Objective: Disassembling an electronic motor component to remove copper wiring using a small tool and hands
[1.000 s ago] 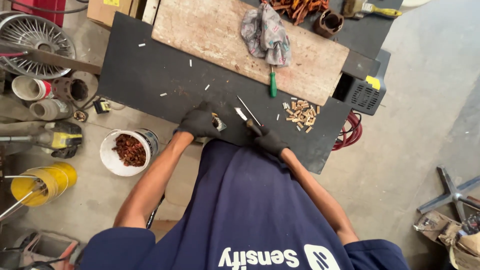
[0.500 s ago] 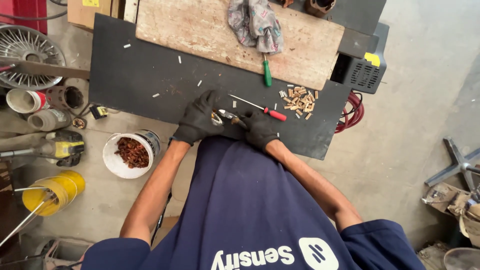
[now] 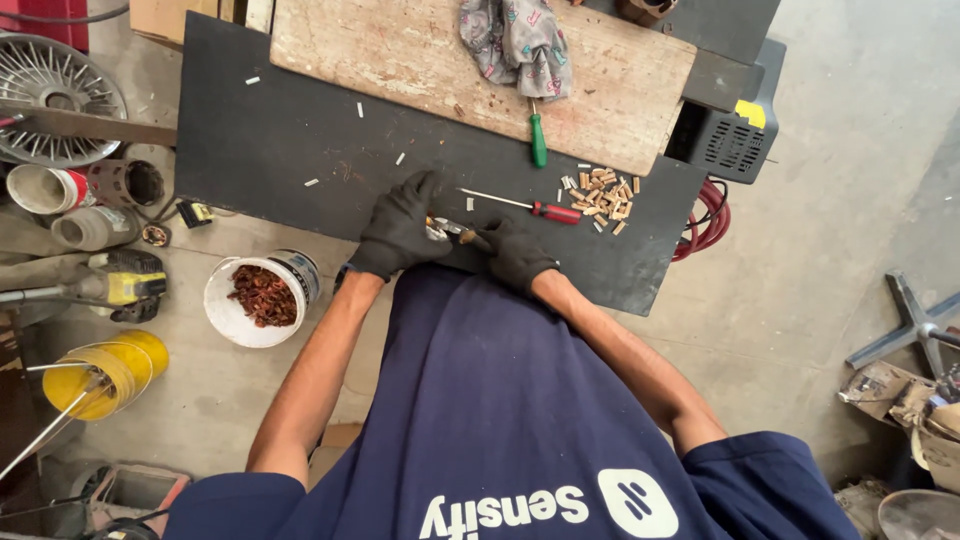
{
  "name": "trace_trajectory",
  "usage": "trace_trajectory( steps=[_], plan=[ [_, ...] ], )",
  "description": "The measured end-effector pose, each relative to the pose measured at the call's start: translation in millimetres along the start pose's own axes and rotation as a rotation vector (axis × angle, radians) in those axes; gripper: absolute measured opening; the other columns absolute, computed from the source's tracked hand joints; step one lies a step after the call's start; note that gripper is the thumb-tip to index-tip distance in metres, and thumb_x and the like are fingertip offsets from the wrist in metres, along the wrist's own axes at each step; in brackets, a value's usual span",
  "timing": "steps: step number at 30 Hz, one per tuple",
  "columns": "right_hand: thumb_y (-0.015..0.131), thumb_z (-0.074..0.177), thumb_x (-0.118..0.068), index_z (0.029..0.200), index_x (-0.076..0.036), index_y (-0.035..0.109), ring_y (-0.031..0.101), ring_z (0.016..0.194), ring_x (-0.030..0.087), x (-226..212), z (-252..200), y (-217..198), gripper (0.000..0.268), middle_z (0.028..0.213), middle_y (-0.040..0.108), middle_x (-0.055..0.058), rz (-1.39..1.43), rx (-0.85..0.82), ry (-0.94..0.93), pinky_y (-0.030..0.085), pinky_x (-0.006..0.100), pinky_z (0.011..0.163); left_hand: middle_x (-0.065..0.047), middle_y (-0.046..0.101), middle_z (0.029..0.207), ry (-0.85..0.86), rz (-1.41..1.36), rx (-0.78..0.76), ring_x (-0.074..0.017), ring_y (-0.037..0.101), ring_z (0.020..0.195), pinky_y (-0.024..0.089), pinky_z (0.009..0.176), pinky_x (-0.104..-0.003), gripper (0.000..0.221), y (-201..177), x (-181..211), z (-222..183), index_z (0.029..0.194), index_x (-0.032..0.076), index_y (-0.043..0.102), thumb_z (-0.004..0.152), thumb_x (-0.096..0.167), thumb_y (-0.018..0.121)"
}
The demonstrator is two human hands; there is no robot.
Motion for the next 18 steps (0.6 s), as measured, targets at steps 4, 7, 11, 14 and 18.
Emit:
trace_trajectory(
  steps=[4, 7, 11, 14, 18],
  plan=[
    [0.064, 0.085, -0.031, 0.136, -0.018, 0.065, 0.069, 0.110, 0.041, 6, 3, 3, 0.053, 0.124, 0.067, 0.021, -0.012, -0.095, 0.093, 0.058, 0.052, 0.086, -0.016, 0.062, 0.124, -0.057, -0.328, -0.349, -0.0338, 0.068, 0.082, 0.056, 0.068, -0.043, 0.120, -9, -3, 8, 0.153, 0.012, 0.042, 0.055, 0.079, 0.061],
    [0.064, 0.085, -0.030, 0.137, -0.019, 0.064, 0.069, 0.112, 0.041, 11, 6, 14, 0.053, 0.127, 0.068, 0.019, 0.008, -0.131, 0.136, 0.058, 0.052, 0.088, -0.018, 0.060, 0.132, -0.116, -0.405, -0.470, -0.0384, 0.069, 0.091, 0.058, 0.075, -0.047, 0.119, -11, -1, 9, 0.156, 0.013, 0.036, 0.055, 0.069, 0.066],
    [0.068, 0.082, -0.035, 0.138, -0.022, 0.062, 0.069, 0.113, 0.038, 12, 8, 16, 0.058, 0.129, 0.066, 0.015, -0.056, -0.169, 0.145, 0.059, 0.051, 0.088, -0.013, 0.059, 0.132, -0.201, -0.530, -0.469, -0.0392, 0.070, 0.099, 0.060, 0.082, -0.048, 0.115, -27, -3, 9, 0.153, 0.015, 0.039, 0.054, 0.061, 0.076],
    [0.068, 0.079, -0.043, 0.131, -0.015, 0.062, 0.070, 0.105, 0.036, 13, 7, 23, 0.059, 0.117, 0.066, 0.016, -0.117, -0.038, 0.039, 0.057, 0.049, 0.087, -0.020, 0.055, 0.141, -0.199, -0.544, -0.430, -0.0422, 0.068, 0.105, 0.059, 0.089, -0.049, 0.135, -22, 1, 3, 0.157, 0.009, 0.034, 0.050, 0.079, 0.078],
    [0.073, 0.071, -0.054, 0.113, -0.008, 0.059, 0.068, 0.082, 0.033, 42, 10, 67, 0.064, 0.092, 0.063, 0.014, -0.392, 0.214, -0.151, 0.055, 0.047, 0.077, -0.025, 0.053, 0.142, -0.220, -0.536, -0.364, -0.0449, 0.067, 0.104, 0.059, 0.088, -0.051, 0.147, -3, 9, -15, 0.157, 0.003, 0.031, 0.047, 0.091, 0.073]
  ],
)
Point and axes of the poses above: each hand's wrist, its own z-axis towards the middle knuckle, its own y-axis out of the palm, x = y × z, the point moved 5 cm from there along z, towards the middle knuckle
